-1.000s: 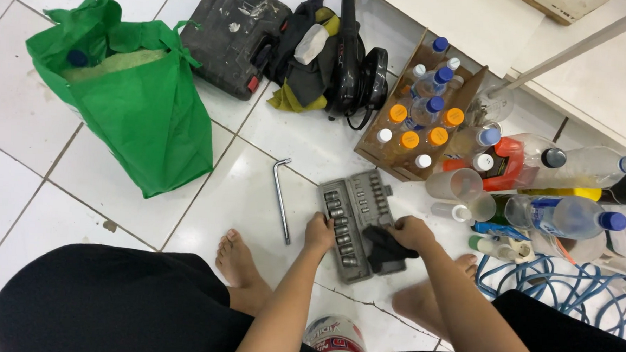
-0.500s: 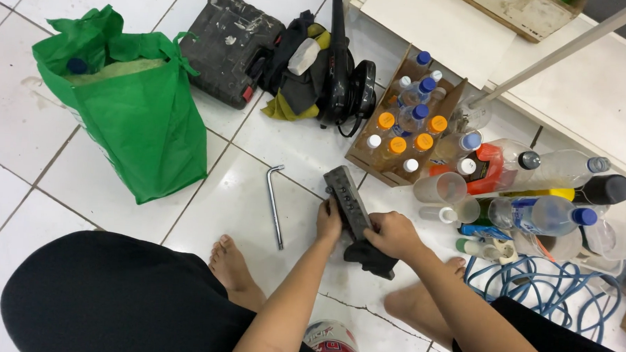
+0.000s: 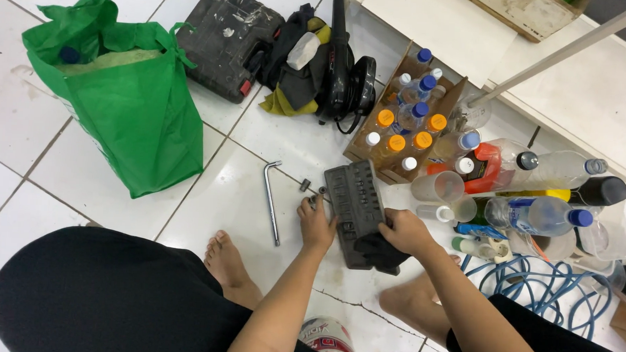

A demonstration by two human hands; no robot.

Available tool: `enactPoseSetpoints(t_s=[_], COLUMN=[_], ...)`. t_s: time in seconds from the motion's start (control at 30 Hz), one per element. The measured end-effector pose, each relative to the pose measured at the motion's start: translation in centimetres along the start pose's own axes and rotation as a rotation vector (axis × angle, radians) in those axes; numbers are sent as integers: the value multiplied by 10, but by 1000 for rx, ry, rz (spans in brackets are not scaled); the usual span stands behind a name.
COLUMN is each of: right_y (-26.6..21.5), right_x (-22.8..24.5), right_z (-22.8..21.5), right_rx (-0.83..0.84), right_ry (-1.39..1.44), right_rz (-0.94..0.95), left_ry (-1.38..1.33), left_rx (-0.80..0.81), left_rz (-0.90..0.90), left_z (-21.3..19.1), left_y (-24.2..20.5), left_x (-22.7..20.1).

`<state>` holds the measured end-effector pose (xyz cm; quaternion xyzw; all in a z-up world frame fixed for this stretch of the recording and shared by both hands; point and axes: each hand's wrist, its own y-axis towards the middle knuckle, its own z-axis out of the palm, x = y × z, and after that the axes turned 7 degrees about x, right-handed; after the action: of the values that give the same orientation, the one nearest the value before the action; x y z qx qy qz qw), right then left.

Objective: The person sits on the floor and organizes a set of metal tools into a gray plastic case. They use a black cloth to wipe the tools before placing them into the designated slots within the case.

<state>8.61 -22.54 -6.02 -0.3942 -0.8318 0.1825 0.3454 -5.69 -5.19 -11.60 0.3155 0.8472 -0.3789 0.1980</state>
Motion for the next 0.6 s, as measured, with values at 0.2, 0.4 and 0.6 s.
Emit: enactPoseSetpoints(t_s=[0.2,0.4,0.6], right_y=[-2,-15,-14], right_x=[24,41,5], right_z=[1,-11,-11], right_rx=[-8,110,59], right_ry=[129,503,461], right_rz=[-71,49,128], left_ry=[329,314,47], left_rx=[108,262,297], left_rz=[440,461,210], left_z=[-1,34,46], left_y=[-16,-3,10], left_x=[10,35,46])
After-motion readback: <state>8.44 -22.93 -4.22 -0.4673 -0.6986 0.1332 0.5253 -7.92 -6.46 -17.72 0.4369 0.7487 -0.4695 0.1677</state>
